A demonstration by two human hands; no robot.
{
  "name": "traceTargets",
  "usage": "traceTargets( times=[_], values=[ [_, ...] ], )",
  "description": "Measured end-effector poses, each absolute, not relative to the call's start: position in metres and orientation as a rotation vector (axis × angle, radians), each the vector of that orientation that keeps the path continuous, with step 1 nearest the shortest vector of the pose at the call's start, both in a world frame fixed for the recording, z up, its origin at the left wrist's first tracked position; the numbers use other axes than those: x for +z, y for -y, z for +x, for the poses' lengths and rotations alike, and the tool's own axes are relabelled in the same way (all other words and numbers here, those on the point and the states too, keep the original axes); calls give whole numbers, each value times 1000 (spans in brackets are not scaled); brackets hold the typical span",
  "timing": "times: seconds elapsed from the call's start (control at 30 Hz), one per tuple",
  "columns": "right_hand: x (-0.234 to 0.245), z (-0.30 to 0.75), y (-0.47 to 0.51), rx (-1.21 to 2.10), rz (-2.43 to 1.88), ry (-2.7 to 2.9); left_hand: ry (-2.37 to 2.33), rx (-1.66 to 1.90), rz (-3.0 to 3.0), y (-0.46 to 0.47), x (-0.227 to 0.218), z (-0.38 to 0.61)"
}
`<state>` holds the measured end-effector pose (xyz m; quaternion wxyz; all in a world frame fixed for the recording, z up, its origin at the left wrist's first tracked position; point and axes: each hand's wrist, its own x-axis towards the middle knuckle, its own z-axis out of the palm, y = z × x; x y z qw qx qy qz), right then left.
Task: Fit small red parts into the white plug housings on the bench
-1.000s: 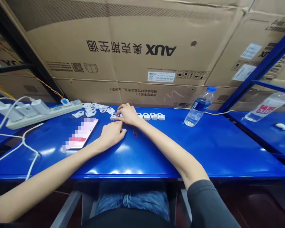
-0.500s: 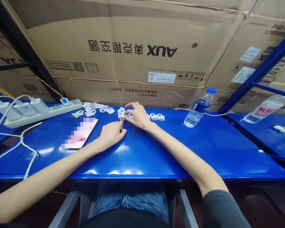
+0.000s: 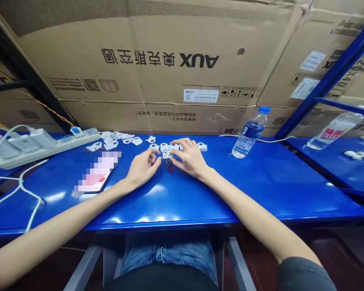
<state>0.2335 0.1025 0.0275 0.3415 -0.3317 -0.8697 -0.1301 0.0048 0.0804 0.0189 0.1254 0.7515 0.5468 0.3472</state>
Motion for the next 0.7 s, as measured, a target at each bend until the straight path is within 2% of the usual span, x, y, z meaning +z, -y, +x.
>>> traceTargets(
  times=[0.13, 0.5, 0.7],
  values=[
    [33, 227, -98, -370, -859, 2282, -1479, 1152, 2194, -85, 14, 4],
    [30, 228, -101, -355, -902, 2308, -1438, 1183, 2087, -85, 22, 6],
    [23, 240, -119, -216, -1104, 2148, -1377, 894, 2262, -81, 23, 6]
  ],
)
